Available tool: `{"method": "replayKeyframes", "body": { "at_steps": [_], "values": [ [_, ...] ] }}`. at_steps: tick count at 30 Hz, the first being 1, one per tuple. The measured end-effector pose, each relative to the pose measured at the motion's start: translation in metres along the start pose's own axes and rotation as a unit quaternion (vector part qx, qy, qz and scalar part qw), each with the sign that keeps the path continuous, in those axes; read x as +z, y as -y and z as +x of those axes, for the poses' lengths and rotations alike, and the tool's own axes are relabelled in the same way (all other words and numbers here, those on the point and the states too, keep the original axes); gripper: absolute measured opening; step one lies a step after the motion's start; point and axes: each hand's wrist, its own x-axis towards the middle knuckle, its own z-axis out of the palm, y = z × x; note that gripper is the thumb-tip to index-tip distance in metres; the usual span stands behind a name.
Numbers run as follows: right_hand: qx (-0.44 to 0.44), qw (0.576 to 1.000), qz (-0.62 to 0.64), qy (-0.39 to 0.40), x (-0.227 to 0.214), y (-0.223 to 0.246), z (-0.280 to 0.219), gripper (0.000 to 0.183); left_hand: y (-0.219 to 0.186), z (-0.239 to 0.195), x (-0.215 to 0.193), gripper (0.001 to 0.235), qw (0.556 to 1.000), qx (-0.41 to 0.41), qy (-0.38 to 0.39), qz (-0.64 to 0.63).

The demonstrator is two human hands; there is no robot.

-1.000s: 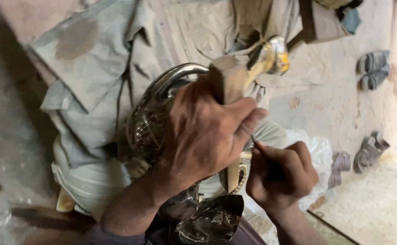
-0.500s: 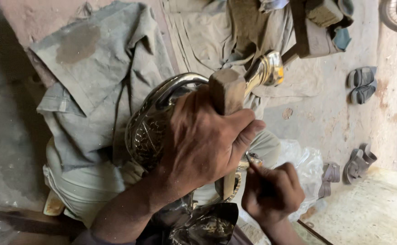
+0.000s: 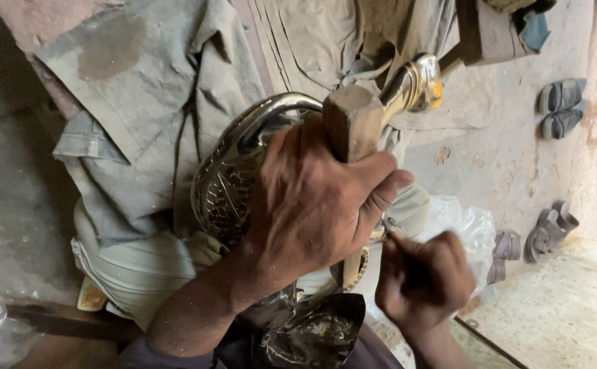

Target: The person uses a chisel and wooden mallet to engrave decorative patterns into a metal elephant statue. They repeatedly tap the chisel along the surface to create fine details.

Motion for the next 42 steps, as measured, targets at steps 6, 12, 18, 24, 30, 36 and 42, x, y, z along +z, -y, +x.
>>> {"method": "replayKeyframes", "body": {
  "at_steps": [6, 12, 18, 24, 30, 36, 42],
  "values": [
    [-0.023, 0.999, -0.026, -0.02, 0.005, 0.0, 0.01, 0.013, 0.003, -0.005, 0.005, 0.059, 0.999, 0.013, -0.03, -0.013],
    [0.018, 0.997, 0.074, -0.003, -0.004, 0.006, 0.006, 0.023, -0.006, 0.004, -0.004, 0.056, 1.0, 0.006, 0.003, 0.011],
    [0.119, 0.981, 0.156, 0.001, 0.005, 0.012, -0.028, 0.035, -0.008, 0.006, -0.011, 0.054, 1.0, 0.01, 0.009, 0.021],
    [0.044, 0.998, 0.035, -0.004, 0.013, 0.004, -0.033, 0.038, -0.004, 0.004, -0.005, 0.055, 1.0, 0.006, 0.01, 0.029],
    [0.014, 0.998, -0.028, -0.062, 0.029, 0.015, -0.027, 0.033, -0.001, 0.007, -0.01, 0.059, 0.999, 0.0, 0.038, -0.001],
    [0.016, 0.995, -0.08, -0.061, 0.031, 0.022, -0.023, 0.025, 0.022, 0.006, -0.027, 0.065, 0.989, 0.064, 0.102, -0.087],
    [0.022, 0.993, -0.1, -0.053, 0.027, 0.022, -0.022, 0.026, 0.023, 0.007, -0.023, 0.064, 0.989, 0.068, 0.117, -0.056]
  ]
}}
